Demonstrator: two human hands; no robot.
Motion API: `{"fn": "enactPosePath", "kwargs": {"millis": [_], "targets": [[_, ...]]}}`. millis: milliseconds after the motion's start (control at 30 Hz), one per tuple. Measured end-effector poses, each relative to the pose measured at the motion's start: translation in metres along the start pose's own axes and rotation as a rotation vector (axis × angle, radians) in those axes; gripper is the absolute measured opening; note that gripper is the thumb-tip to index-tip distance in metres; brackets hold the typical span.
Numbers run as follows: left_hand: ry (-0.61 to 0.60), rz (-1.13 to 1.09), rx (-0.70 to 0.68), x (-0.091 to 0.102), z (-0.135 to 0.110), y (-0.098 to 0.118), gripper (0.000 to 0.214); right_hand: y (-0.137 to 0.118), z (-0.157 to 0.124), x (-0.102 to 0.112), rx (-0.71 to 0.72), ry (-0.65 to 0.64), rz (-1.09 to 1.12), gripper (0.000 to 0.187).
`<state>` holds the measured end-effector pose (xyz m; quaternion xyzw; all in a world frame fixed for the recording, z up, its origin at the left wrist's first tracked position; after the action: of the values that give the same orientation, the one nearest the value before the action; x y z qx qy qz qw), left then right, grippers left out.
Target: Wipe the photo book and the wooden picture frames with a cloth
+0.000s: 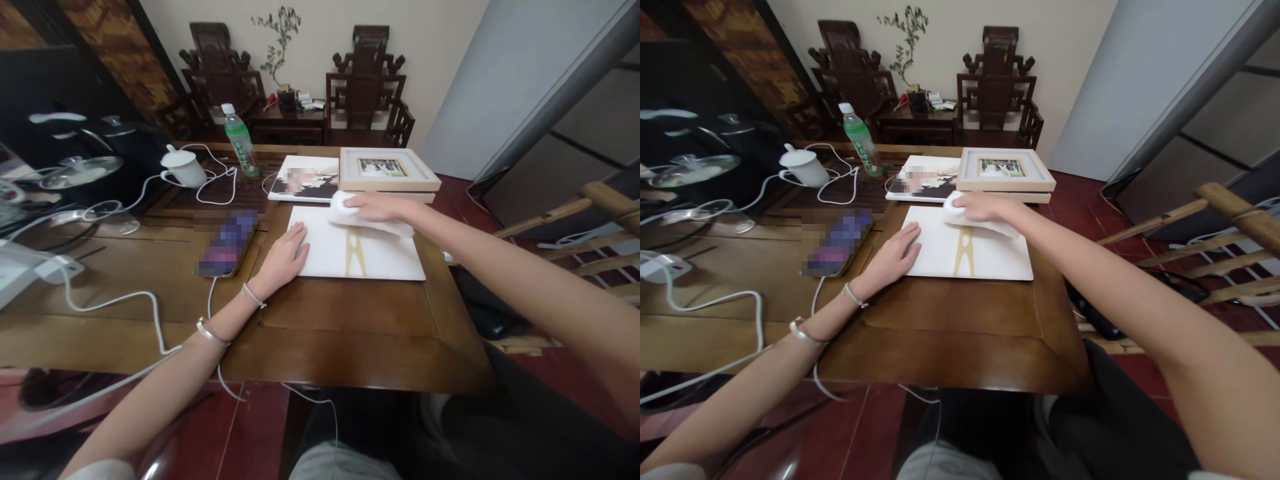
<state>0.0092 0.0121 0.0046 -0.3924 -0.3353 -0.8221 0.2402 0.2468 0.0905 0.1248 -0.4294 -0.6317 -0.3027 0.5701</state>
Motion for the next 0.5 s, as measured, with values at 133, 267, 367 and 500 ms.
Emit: {"fn": "enactPosePath", "kwargs": {"millis": [133,267,367,500], "targets": [[-0.015,0.015,-0.001,0.0,0.0,0.001,0.047,0.038,-0.043,-0.008,-0.143,-0.072,-0.01,0.038],[-0.035,0.031,0.004,0.001,0.0,0.0,0.049,0.03,-0.095,-0.028,-0.137,-0.114,-0.072,0.036],[-0.033,0.028,-0.007,0.002,0.0,0.0,0.047,0.006,-0.138,-0.042,-0.108,-0.146,-0.061,0.039],[-0.021,0.03,-0.013,0.002,0.0,-0.001,0.048,-0.015,-0.176,-0.044,-0.061,-0.206,-0.022,0.037]]}}
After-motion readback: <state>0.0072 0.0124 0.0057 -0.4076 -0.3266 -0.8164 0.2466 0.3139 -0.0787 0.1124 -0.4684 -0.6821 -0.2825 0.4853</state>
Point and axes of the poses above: each hand's wrist, its own z-axis towards the middle knuckle, its own x-axis out of the back of the hand, y = z × x, the point moved 2 cm from there along z, towards the middle knuckle, and after that the axes turned 13 degrees about -x, right-handed, at the moved point
